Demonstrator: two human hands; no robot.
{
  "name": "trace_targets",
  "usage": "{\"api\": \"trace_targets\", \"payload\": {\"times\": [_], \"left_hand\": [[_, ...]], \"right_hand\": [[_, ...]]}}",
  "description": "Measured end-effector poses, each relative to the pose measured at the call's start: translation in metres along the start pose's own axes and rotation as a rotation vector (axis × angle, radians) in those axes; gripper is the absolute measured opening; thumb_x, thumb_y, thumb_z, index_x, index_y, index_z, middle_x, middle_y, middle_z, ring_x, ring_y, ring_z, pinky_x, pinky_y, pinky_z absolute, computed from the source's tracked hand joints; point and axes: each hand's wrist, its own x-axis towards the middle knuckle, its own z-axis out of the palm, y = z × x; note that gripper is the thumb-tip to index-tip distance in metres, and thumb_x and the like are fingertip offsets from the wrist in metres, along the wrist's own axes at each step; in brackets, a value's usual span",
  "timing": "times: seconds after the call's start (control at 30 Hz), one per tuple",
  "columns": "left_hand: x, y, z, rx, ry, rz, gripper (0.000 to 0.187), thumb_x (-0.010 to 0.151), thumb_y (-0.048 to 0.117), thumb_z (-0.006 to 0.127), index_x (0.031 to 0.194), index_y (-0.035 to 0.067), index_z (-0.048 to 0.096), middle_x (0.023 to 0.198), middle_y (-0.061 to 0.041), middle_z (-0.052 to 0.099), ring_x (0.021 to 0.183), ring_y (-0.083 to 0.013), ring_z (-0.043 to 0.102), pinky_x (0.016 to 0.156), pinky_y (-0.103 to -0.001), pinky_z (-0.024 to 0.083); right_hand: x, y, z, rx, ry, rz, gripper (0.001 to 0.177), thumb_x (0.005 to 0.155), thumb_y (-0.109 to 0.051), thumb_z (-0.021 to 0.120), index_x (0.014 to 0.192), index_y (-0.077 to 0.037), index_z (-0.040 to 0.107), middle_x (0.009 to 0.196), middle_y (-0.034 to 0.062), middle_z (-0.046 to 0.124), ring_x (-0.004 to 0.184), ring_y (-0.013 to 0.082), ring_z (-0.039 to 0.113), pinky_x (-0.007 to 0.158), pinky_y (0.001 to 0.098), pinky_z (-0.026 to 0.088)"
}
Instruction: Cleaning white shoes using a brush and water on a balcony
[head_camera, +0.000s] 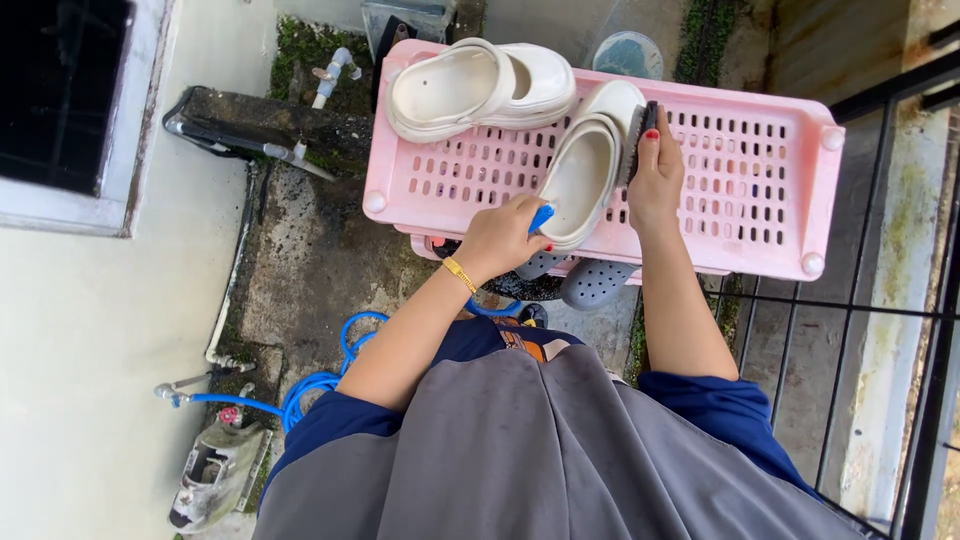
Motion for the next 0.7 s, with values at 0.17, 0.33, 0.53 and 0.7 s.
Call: {"api": "trace_targets", "payload": {"times": [0.17,0.33,0.53,0.7], "left_hand": [[0.016,0.032,-0.002,-0.015,-0.062,0.023,0.067,0.08,0.048,0.077,0.131,0.01,0.054,0.116,-0.009,0.06,0.097,-0.0382,0.071,0.082,-0.053,0.059],[0.05,0.044,0.006,0.018,-0.06,0.09,0.068,0.089,0.064,0.064,0.125,0.008,0.053,0.109,-0.011,0.059,0.091,-0.041,0.071,0.077,-0.053,0.059],[0.083,0.044,0.021,0.131,-0.247,0.345,0.081,0.074,0.078,0.064,0.109,0.005,0.058,0.096,-0.011,0.063,0.084,-0.0401,0.072,0.069,-0.052,0.058],[0.085,0.019,0.016,0.29,-0.001,0.641,0.082,0.064,0.088,0.066,0.086,0.009,0.065,0.077,-0.005,0.061,0.071,-0.0272,0.068,0.076,-0.039,0.049]], "right_hand": [[-0.023,-0.007,-0.044,-0.057,0.066,0.173,0.043,0.116,-0.032,0.046,0.152,-0.009,0.049,0.13,0.0258,0.058,0.129,0.0378,0.054,0.111,0.0487,0.042],[-0.093,-0.044,-0.058,-0.184,-0.023,0.444,0.05,0.113,-0.031,0.044,0.154,-0.002,0.046,0.141,0.0299,0.052,0.145,0.0524,0.025,0.116,0.0607,0.026],[-0.145,-0.002,-0.041,-0.326,-0.035,0.335,0.047,0.108,-0.027,0.054,0.146,-0.002,0.058,0.112,0.0203,0.061,0.106,0.0454,0.063,0.082,0.045,0.055],[-0.134,0.001,-0.034,-0.166,-0.04,0.332,0.05,0.112,-0.028,0.045,0.151,0.003,0.049,0.111,0.0199,0.055,0.093,0.0365,0.063,0.071,0.0374,0.055]]}}
